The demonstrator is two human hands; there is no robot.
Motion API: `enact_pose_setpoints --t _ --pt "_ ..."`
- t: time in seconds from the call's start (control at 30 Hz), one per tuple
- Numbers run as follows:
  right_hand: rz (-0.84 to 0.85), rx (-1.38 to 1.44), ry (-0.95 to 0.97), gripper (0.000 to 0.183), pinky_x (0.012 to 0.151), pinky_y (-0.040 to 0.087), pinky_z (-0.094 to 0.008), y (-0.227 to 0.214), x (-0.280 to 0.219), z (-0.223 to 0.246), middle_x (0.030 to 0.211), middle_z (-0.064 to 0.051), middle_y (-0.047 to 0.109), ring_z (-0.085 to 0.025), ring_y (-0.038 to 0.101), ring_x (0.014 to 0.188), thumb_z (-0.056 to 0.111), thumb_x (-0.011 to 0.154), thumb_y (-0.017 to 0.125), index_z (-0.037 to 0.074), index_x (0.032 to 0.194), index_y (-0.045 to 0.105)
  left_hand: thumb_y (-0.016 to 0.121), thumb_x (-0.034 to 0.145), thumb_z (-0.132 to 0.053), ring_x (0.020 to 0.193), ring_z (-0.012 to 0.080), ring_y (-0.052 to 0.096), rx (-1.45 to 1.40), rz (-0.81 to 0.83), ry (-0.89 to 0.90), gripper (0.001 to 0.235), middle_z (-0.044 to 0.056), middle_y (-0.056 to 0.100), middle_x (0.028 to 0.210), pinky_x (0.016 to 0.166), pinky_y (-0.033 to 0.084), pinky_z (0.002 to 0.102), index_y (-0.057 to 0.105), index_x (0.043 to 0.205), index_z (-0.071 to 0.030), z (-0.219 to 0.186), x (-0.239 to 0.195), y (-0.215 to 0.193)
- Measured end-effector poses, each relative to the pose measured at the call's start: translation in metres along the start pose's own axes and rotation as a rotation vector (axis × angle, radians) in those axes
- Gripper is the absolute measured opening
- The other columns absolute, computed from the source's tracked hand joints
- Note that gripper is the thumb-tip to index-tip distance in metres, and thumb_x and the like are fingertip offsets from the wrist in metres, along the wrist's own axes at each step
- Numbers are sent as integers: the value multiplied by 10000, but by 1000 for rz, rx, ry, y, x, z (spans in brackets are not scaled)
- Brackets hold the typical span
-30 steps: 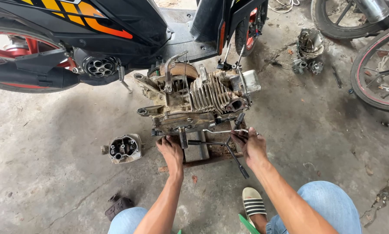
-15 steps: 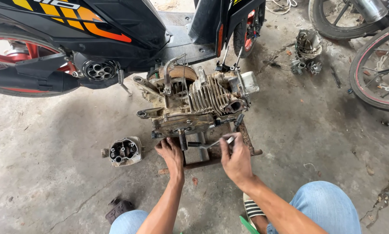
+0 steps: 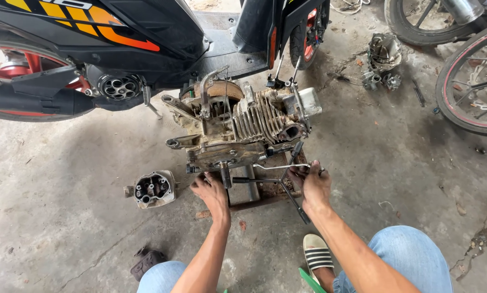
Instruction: Repairing a motorcycle engine by loosening bolts with a wrench and adjusting components
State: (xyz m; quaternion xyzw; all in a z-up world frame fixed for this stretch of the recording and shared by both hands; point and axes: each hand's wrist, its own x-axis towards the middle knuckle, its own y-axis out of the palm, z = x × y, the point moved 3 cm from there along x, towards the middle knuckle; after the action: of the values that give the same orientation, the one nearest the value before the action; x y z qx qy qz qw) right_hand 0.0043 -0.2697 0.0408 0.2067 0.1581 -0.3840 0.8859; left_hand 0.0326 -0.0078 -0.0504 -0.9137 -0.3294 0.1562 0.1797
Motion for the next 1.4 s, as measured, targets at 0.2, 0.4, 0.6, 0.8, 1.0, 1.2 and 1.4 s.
enact_pose_setpoints --t 0.2,0.4,0.6,0.8,1.0,1.2,1.4 --pt "-22 184 163 307 833 671 -598 -18 39 -40 760 -179 604 -420 752 810 201 1095 404 -58 974 517 370 1110 -347 1271 512 439 76 8 59 401 246 433 1288 1046 414 618 594 1094 -15 -8 -1 3" --pt "99 53 -51 279 783 697 -524 22 -37 18 835 -171 605 -392 747 823 222 1115 426 -40 1037 483 380 1108 -331 1240 532 443 13 53 31 387 248 439 1246 1069 383 618 590 1068 -7 -23 -10 -13" --pt "494 -729 -769 290 603 667 -425 37 -75 6 822 -190 719 -330 751 738 317 991 671 38 1004 597 407 1099 -293 1188 555 448 22 9 41 377 270 454 1200 1023 388 654 576 1057 42 -11 -3 -5" --pt "316 -659 -858 243 578 631 -412 35 -74 30 807 -200 731 -326 739 699 257 1059 587 21 1001 597 432 1080 -272 1184 553 466 71 19 80 352 266 462 1196 1010 426 625 604 1088 35 -13 1 -3" --pt "50 -712 -911 246 561 533 -473 33 -79 57 736 -214 705 -396 717 698 275 1029 625 36 984 591 403 1099 -284 1166 528 475 -10 50 80 392 261 458 1202 1015 422 609 635 1140 29 -7 10 1" --pt "148 -318 -417 316 699 666 -404 22 -42 32 858 -255 685 -334 752 728 246 1117 445 -67 1072 457 479 1065 -299 1224 547 397 -249 32 -82 353 320 412 1272 1024 348 615 527 1166 36 2 11 -2" --pt "72 -110 -244 365 704 696 -483 -2 -2 12 730 -104 544 -328 740 676 297 1118 386 -34 965 382 407 1094 -284 1313 587 317 -290 134 -48 444 413 315 1339 1065 313 655 473 1271 118 -27 -19 -19"
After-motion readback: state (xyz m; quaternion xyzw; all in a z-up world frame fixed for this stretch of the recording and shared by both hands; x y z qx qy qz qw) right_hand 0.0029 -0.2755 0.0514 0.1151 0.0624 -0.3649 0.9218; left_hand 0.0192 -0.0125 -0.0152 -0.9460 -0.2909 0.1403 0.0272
